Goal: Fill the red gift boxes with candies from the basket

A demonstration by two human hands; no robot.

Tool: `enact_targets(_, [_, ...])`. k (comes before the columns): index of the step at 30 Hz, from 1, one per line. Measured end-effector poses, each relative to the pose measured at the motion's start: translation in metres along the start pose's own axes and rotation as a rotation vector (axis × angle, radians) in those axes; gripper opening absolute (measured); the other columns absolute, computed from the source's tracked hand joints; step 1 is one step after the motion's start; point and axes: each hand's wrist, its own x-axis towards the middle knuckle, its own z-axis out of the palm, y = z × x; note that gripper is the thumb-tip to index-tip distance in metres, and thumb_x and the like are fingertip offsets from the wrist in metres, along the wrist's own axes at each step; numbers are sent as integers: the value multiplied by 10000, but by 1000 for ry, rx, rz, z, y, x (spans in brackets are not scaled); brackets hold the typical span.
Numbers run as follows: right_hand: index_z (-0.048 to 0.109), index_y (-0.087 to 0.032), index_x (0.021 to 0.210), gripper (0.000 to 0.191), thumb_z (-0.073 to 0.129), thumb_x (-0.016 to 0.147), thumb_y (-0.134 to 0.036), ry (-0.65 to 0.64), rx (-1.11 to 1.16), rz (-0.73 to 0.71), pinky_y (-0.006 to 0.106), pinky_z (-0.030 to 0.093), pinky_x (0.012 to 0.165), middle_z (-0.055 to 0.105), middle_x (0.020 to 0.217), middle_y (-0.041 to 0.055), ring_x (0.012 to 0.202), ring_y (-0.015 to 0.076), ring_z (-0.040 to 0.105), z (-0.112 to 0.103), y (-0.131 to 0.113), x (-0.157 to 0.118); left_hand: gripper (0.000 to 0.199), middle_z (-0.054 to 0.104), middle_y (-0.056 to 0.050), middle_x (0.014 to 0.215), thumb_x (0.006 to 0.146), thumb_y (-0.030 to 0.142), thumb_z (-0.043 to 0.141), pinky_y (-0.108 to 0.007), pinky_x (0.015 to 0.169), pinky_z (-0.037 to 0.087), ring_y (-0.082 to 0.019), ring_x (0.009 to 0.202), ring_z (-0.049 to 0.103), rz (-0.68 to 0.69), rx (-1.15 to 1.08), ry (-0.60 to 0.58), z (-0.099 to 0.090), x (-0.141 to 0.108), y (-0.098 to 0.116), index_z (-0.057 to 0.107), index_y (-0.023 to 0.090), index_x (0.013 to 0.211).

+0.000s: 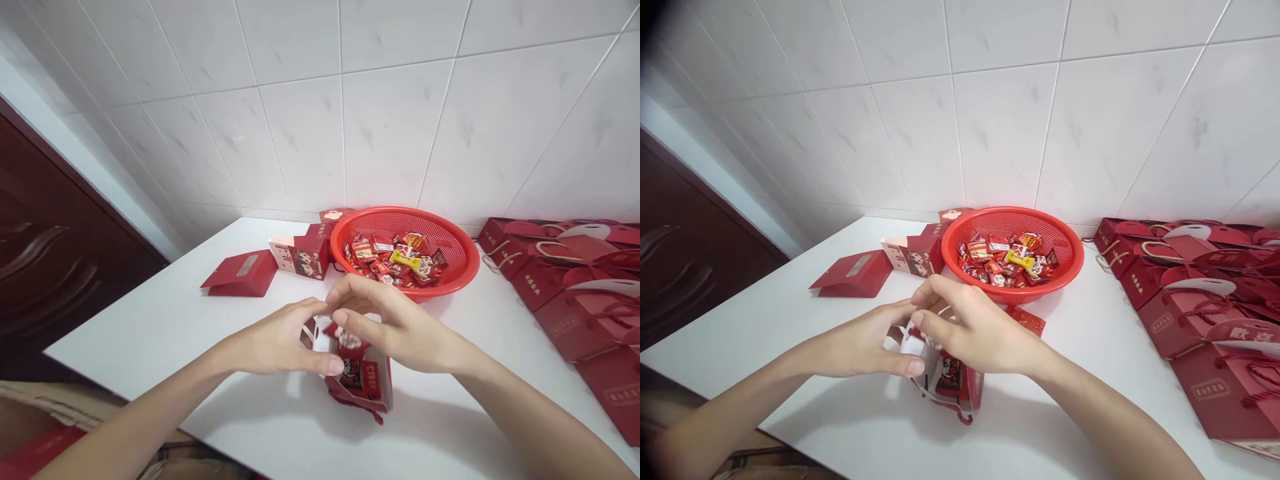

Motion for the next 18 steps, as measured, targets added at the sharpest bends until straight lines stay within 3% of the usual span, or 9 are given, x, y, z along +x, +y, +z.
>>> enact_targets(4, [590, -209, 1040, 136, 535, 968, -311, 44, -259, -10, 285, 497, 772, 672, 1048, 38, 879, 152, 632, -11, -4, -4, 754, 595, -88, 1283, 722, 588, 755, -341, 797, 541, -248, 999, 612, -40, 53, 29, 0, -1, -4, 545, 283, 1379])
enact_targets(11, [611, -204, 962, 227, 578, 930, -425, -103, -835, 250, 285, 396, 608, 649, 927, 67, 750, 191, 590, -37, -11, -25, 722, 536, -96, 1356, 699, 575, 787, -417, 992, 501, -288, 1186, 558, 46, 146, 121, 4, -1, -5, 577, 276, 1321])
enact_targets(18, [623, -210, 1047, 283, 561, 932, -462, -269, -854, 309, 282, 384, 587, 667, 916, 69, 725, 202, 611, -43, -13, -30, 656, 494, -90, 1401, 725, 503, 786, -411, 1061, 464, -287, 1266, 513, 193, 96, 135, 11, 4, -7, 574, 280, 1304])
